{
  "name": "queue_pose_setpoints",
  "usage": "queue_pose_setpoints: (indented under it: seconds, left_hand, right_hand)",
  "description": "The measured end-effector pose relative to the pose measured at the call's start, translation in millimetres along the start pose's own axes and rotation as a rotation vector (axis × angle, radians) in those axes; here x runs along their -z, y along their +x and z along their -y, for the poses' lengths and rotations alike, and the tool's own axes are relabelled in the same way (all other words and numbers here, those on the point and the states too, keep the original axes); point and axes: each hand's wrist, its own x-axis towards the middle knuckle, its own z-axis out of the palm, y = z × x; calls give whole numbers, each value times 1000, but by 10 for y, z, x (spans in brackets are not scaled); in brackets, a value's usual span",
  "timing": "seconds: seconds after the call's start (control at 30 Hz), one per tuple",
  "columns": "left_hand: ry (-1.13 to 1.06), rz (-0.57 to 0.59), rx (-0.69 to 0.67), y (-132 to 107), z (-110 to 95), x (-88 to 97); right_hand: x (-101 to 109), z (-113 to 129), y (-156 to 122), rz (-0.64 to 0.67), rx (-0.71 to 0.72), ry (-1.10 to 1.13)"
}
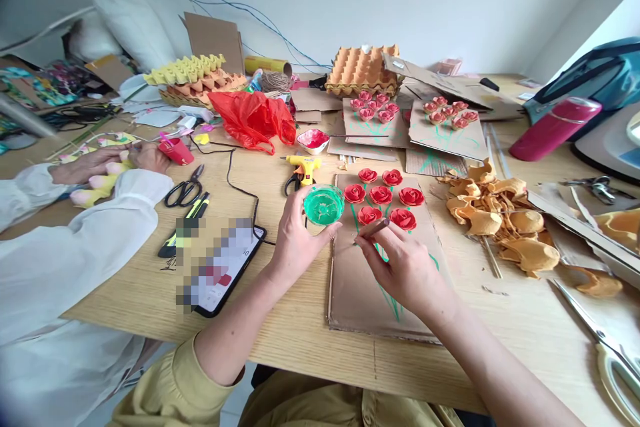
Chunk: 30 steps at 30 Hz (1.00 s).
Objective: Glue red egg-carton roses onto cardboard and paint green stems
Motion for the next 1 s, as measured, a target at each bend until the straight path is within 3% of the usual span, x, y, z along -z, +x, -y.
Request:
queue_pose_setpoints:
  seconds: [0.17, 0.47, 0.7, 1.0]
  left_hand:
    - [19, -9, 2, 10, -2, 14]
    - [9, 10, -9, -12, 3, -8]
    - [18, 17, -16, -34, 37, -41]
    - [23, 37, -15, -41, 49, -56]
  right_hand:
    - [-4, 59, 1, 85, 38, 138]
    - [197, -21, -228, 241, -48, 426]
    - [421, -109, -316, 206, -70, 334]
    - [550, -242, -406, 110, -142, 160]
